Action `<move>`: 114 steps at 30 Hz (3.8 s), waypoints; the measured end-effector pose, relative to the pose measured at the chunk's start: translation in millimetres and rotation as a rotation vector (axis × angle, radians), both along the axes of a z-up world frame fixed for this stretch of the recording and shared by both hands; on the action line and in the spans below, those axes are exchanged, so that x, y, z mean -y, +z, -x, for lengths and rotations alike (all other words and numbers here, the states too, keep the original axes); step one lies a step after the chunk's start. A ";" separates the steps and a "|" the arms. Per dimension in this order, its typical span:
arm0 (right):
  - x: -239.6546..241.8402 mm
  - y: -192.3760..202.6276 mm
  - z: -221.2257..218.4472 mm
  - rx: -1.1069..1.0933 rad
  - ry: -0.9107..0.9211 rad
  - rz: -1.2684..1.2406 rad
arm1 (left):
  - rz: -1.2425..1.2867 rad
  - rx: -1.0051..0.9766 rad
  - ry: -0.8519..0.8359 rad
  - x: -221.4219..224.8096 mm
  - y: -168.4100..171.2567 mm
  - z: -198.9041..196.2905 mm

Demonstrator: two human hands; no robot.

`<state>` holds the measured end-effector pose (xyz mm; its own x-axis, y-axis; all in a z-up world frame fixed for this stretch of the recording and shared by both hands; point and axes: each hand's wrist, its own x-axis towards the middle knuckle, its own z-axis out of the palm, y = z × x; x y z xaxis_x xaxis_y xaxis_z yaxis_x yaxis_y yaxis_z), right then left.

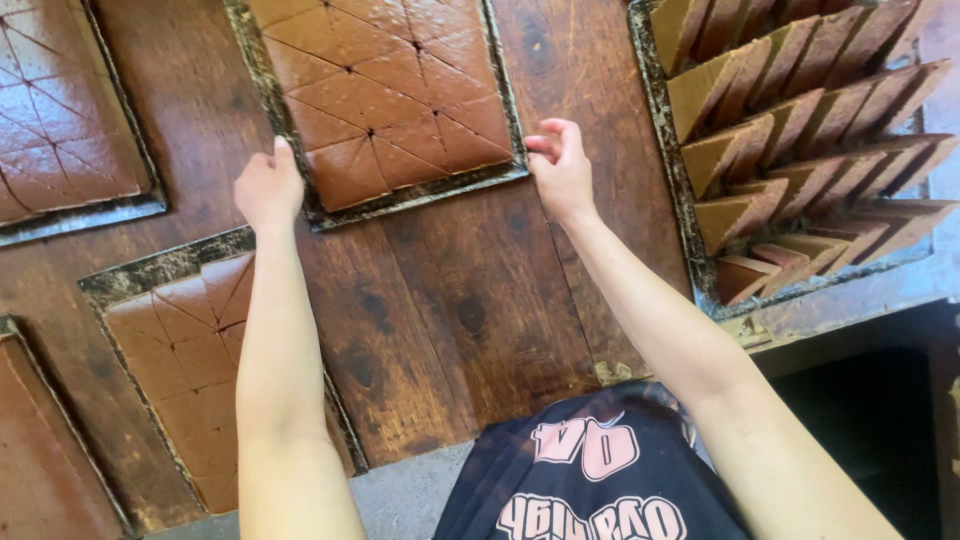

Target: The person arranges triangular slices of cake by hand, moving them from flat trays into a vertical storage rack.

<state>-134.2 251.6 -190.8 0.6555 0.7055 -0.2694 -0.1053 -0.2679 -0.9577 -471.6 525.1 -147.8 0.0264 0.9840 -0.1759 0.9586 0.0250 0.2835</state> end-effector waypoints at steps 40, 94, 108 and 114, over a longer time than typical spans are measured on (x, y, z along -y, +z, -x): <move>36.8 128.8 31.5 0.617 0.702 -0.232 | 0.150 0.758 -0.176 173.3 11.7 -44.1; -152.1 73.7 4.3 0.825 0.808 0.041 | 0.061 0.724 -0.356 78.4 18.9 -132.6; -80.3 93.0 35.2 0.827 0.955 0.014 | 0.246 0.567 -0.120 168.9 26.7 -91.9; -84.0 98.1 55.4 1.007 1.119 0.263 | 0.058 0.389 -0.113 190.1 13.4 -106.7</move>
